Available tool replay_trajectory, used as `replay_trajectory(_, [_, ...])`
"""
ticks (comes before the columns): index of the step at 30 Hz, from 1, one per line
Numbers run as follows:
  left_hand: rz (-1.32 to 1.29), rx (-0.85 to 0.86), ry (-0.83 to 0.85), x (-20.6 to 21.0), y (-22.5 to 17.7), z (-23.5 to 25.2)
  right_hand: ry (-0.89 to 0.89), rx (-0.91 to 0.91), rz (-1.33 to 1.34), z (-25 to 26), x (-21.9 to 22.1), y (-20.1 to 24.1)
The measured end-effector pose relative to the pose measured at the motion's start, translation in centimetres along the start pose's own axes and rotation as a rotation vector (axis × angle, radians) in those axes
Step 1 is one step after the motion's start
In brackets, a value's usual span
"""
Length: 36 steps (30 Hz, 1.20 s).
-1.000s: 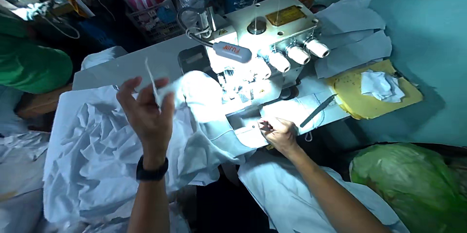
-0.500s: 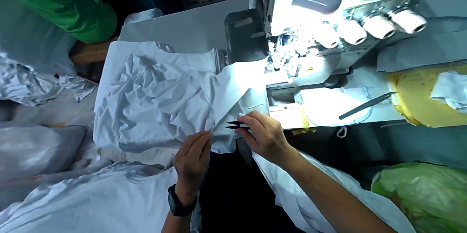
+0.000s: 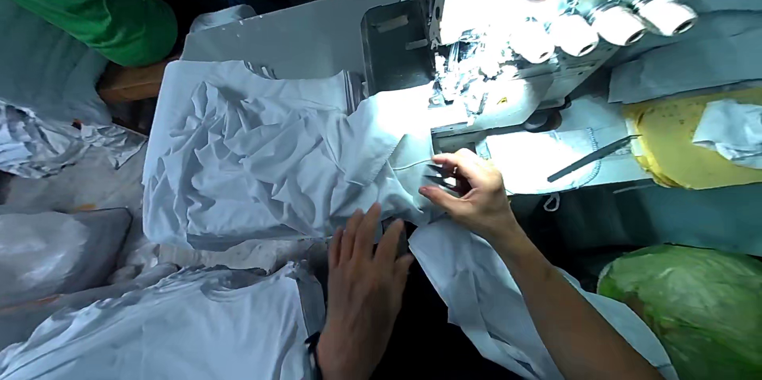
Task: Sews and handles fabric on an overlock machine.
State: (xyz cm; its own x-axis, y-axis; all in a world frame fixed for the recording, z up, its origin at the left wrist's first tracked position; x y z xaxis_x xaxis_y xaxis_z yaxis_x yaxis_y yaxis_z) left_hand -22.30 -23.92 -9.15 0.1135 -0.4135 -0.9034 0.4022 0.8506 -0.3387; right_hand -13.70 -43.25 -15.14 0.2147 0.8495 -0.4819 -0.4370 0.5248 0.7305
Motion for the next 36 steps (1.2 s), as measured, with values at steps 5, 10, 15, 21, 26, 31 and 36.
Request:
replay_trajectory(5, [0.084,0.073,-0.197,4.6,-0.4,8.6,0.267,0.116,-0.116,-1.7,0.8,-3.7])
replay_trajectory(10, [0.041,0.093,0.039,4.6,2.8,17.3,0.233,0.465,0.578,1.3,-1.3,-5.4])
replay_trajectory(15, [-0.098,-0.024,-0.147,3.8,5.2,25.5,-0.2,0.462,0.506,1.0,-1.4,-8.5])
replay_trajectory(21, [-0.085,0.321,-0.229,2.2,3.8,20.6,-0.371,0.435,0.605,-0.1,-1.1,-8.8])
replay_trajectory(26, [0.047,0.655,-0.093,4.6,2.1,14.4,-0.322,0.417,0.551,-0.2,-1.1,-8.7])
replay_trajectory(31, [-0.027,0.478,-0.169,0.6,7.6,7.4,-0.324,0.384,0.593,-0.2,-1.3,-8.4])
replay_trajectory(36, [-0.089,0.296,-0.027,1.8,12.5,3.8,-0.301,0.328,0.573,-0.5,-1.4,-8.3])
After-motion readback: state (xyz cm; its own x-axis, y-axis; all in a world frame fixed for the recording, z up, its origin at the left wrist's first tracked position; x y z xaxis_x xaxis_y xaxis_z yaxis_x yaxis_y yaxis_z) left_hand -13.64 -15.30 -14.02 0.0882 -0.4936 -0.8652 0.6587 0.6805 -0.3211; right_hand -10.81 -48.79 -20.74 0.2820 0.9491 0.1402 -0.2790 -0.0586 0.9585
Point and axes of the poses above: each hand's wrist, its own z-axis towards the middle knuckle, its own x-axis out of the palm, y = z × x, the point moved 4 cm from there along z, towards the middle knuckle, and after that the axes turned 1 degree about -y, right-handed, at the moved point
